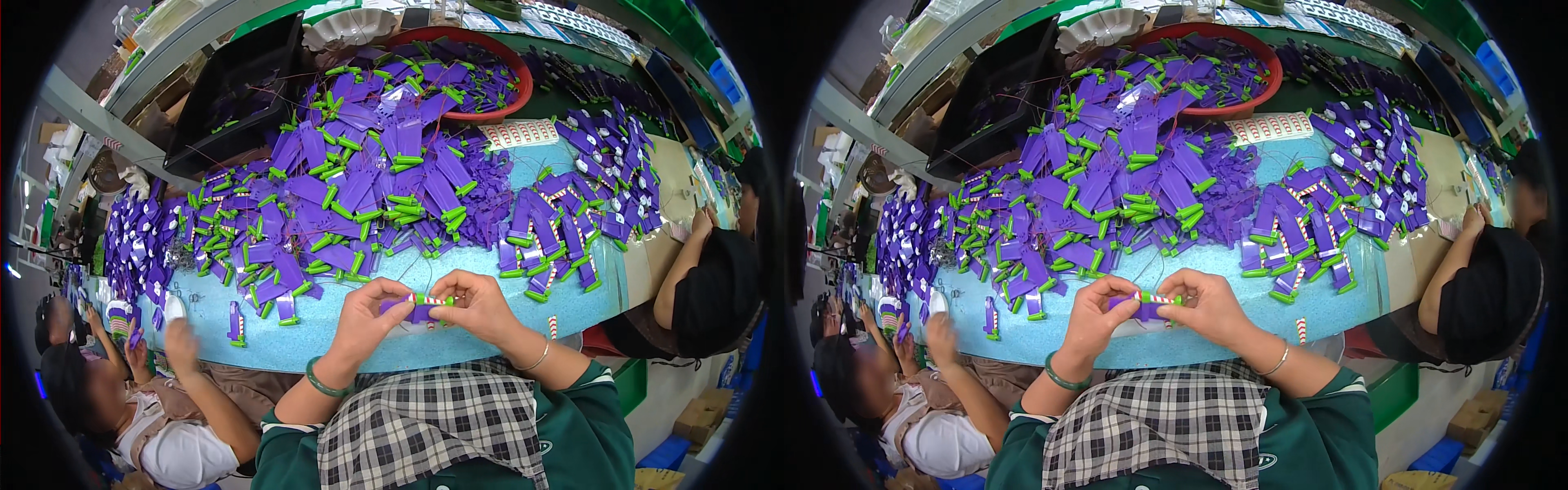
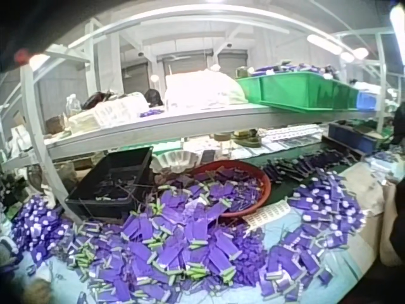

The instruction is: The person sits at a table in a workshop and assembles small purple and green plastic components. They pick up a purple piece, insert a green piece, and then thread a red string through the assembly. The person repeats this process continuously, placing the finished items on the table.

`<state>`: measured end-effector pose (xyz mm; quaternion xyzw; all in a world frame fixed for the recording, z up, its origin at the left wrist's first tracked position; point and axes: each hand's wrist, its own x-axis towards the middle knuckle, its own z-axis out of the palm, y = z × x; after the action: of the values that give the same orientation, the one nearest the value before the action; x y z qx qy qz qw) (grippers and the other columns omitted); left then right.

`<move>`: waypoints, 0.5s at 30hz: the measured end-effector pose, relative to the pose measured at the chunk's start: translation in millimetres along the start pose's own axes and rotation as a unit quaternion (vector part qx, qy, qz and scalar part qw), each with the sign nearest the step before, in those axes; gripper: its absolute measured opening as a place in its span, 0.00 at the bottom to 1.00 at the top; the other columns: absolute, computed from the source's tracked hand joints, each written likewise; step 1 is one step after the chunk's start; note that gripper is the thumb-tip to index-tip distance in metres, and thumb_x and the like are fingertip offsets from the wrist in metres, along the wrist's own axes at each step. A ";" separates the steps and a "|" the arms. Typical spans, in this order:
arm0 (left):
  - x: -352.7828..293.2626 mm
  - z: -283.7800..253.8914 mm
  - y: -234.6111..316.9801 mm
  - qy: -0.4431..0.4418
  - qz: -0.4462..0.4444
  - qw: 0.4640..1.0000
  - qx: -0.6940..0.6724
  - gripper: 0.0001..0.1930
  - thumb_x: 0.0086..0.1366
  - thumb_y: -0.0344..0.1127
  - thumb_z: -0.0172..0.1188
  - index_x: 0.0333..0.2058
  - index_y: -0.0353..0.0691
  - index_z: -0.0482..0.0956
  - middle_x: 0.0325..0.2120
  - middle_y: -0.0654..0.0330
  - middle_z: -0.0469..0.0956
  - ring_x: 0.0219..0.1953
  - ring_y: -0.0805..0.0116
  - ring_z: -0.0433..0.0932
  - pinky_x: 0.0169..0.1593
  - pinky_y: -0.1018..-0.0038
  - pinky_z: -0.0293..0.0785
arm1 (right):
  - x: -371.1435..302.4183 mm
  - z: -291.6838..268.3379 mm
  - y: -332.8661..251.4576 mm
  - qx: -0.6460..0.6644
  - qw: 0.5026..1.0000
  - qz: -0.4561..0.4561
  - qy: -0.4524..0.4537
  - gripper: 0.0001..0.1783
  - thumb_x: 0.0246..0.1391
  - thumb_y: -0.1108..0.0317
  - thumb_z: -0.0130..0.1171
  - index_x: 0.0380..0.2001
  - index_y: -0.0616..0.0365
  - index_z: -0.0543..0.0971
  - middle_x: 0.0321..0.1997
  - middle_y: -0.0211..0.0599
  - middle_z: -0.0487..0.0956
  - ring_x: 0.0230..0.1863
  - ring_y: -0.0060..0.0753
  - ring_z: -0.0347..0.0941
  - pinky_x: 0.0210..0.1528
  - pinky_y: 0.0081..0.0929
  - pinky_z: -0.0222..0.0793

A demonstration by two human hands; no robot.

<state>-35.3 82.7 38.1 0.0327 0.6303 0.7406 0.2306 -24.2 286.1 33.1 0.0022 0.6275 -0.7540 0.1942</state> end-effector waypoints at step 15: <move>-3.9 15.7 25.8 -0.136 0.196 0.925 0.295 0.07 0.50 0.24 0.65 0.30 0.35 0.78 0.33 0.57 0.75 0.31 0.63 0.77 0.35 0.73 0.72 | -6.8 -10.2 -9.1 -0.406 0.834 -0.351 -0.125 0.10 0.49 0.60 0.65 0.28 0.54 0.77 0.25 0.30 0.73 0.23 0.33 0.73 0.21 0.31 0.67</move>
<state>-34.3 93.0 66.7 0.3220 0.7639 0.5403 0.1445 -23.1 298.9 41.2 -0.3919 0.8061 -0.4427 -0.0236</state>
